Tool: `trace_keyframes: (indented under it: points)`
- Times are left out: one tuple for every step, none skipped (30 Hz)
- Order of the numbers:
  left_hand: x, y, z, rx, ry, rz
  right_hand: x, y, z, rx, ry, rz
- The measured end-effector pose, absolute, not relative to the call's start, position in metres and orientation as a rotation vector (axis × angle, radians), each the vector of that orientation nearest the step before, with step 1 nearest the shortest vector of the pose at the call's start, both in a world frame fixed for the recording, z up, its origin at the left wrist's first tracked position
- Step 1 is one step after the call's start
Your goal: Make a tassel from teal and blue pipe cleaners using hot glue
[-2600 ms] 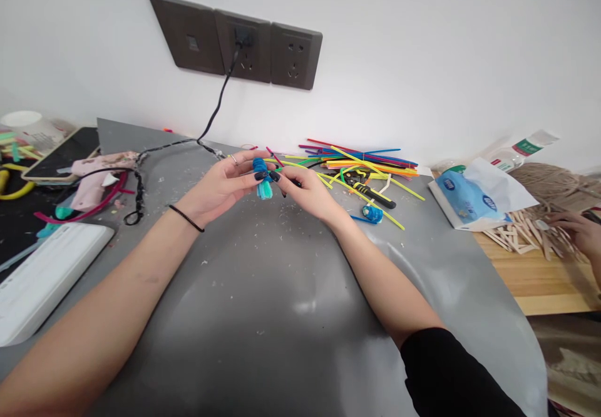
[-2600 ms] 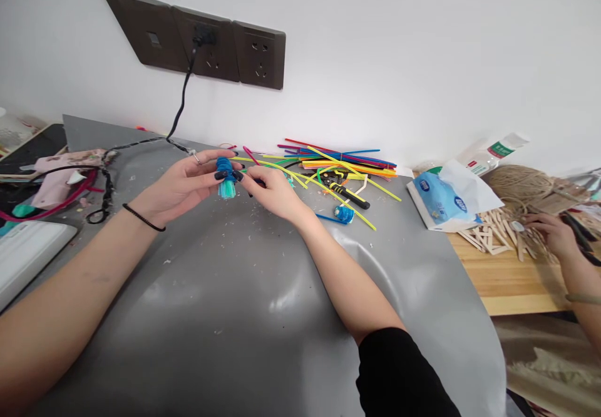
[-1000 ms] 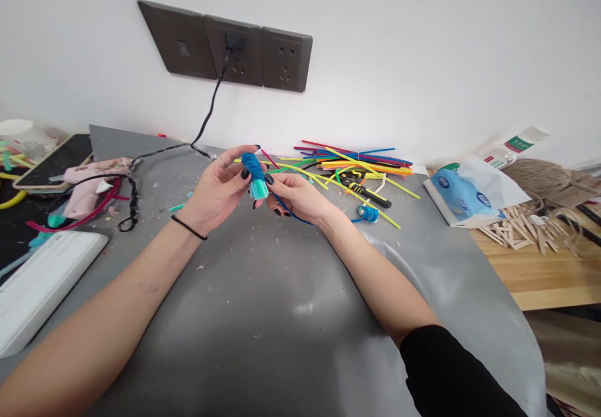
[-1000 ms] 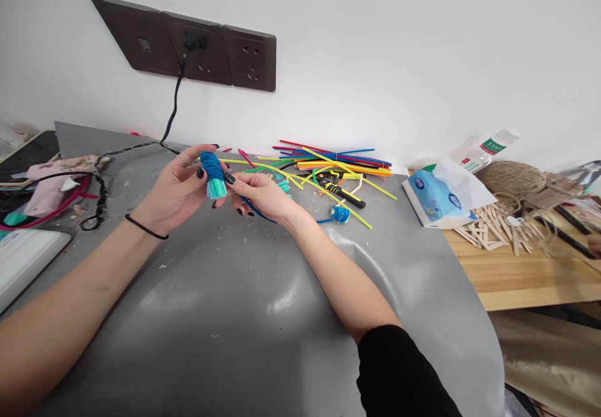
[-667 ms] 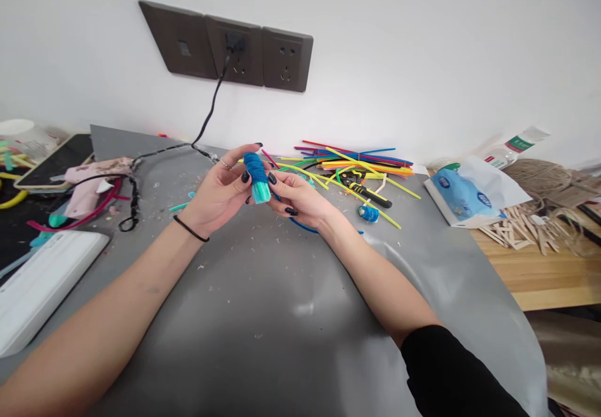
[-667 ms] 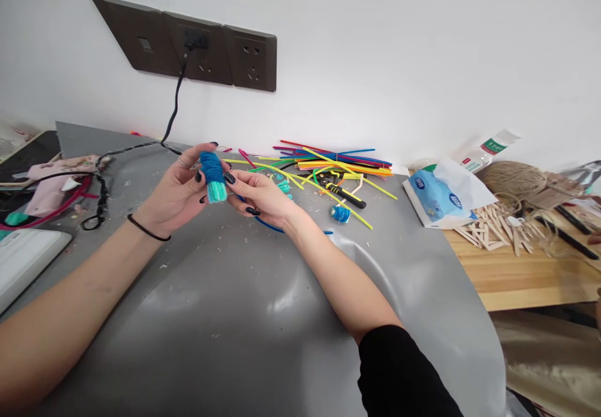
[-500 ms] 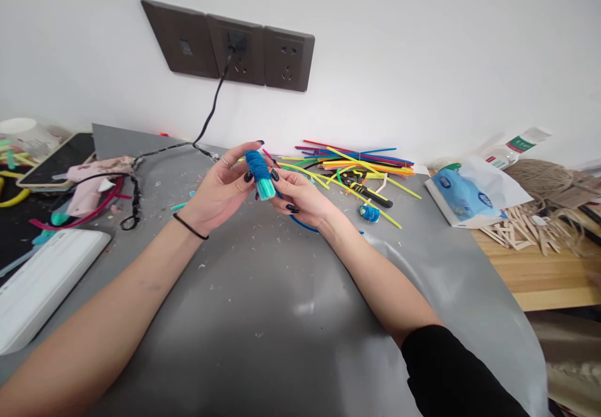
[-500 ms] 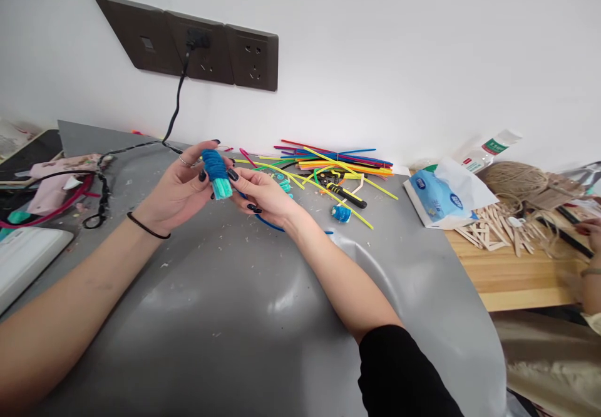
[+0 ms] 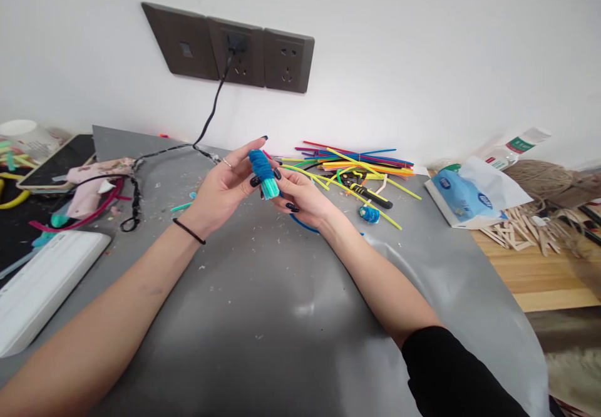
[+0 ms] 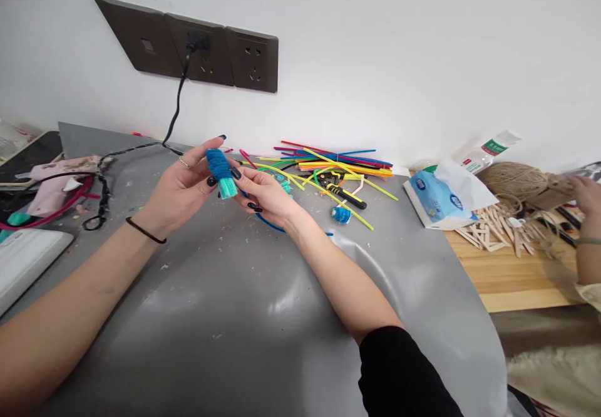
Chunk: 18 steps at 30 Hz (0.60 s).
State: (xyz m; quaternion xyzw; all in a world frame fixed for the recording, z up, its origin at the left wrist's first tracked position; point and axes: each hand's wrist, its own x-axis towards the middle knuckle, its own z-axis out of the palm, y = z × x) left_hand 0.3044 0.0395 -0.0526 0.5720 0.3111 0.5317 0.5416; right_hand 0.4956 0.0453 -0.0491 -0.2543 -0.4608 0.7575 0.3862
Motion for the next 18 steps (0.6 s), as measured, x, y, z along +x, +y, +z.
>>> trace_keyframes:
  points:
    - [0.305, 0.0393, -0.0528, 1.37, 0.751, 1.268, 0.4957, 0.0453, -0.0491, -0.638, -1.169, 1.929]
    - [0.3056, 0.039, -0.0528, 1.381, 0.76, 1.272, 0.4957, 0.0454, -0.0492, -0.63, -1.168, 1.928]
    - [0.3061, 0.0387, -0.0527, 1.394, 0.768, 1.277, 0.4957, 0.0456, -0.0492, -0.626, -1.173, 1.926]
    - [0.3065, 0.0382, -0.0524, 1.407, 0.778, 1.284, 0.4956, 0.0458, -0.0494, -0.629, -1.181, 1.922]
    - [0.307, 0.0377, -0.052, 1.42, 0.793, 1.293, 0.4956, 0.0461, -0.0495, -0.638, -1.189, 1.919]
    - [0.3076, 0.037, -0.0515, 1.431, 0.811, 1.302, 0.4955, 0.0464, -0.0497, -0.65, -1.196, 1.917]
    - [0.3082, 0.0362, -0.0508, 1.441, 0.831, 1.312, 0.4954, 0.0466, -0.0498, -0.659, -1.203, 1.915]
    - [0.309, 0.0354, -0.0502, 1.447, 0.852, 1.321, 0.4954, 0.0468, -0.0498, -0.662, -1.21, 1.914]
    - [0.3098, 0.0347, -0.0497, 1.45, 0.869, 1.328, 0.4954, 0.047, -0.0497, -0.66, -1.215, 1.912]
    - [0.3105, 0.0342, -0.0493, 1.447, 0.881, 1.335, 0.4955, 0.0471, -0.0496, -0.654, -1.221, 1.909]
    - [0.3112, 0.0339, -0.0493, 1.441, 0.889, 1.342, 0.4957, 0.0472, -0.0493, -0.65, -1.226, 1.903]
    - [0.3118, 0.0339, -0.0495, 1.435, 0.897, 1.352, 0.4958, 0.0474, -0.0491, -0.65, -1.229, 1.894]
    - [0.3121, 0.0342, -0.0502, 1.434, 0.907, 1.371, 0.4961, 0.0477, -0.049, -0.653, -1.231, 1.883]
    - [0.3122, 0.0346, -0.0511, 1.44, 0.919, 1.399, 0.4963, 0.0481, -0.0492, -0.659, -1.23, 1.867]
    - [0.3122, 0.0352, -0.0523, 1.453, 0.935, 1.435, 0.4965, 0.0487, -0.0497, -0.664, -1.231, 1.844]
    - [0.312, 0.0356, -0.0535, 1.469, 0.957, 1.472, 0.4967, 0.0495, -0.0508, -0.668, -1.235, 1.816]
    - [0.3118, 0.0358, -0.0545, 1.488, 0.981, 1.505, 0.4968, 0.0505, -0.0523, -0.668, -1.244, 1.784]
    - [0.3116, 0.0356, -0.0552, 1.506, 1.003, 1.532, 0.4968, 0.0516, -0.0543, -0.662, -1.259, 1.748]
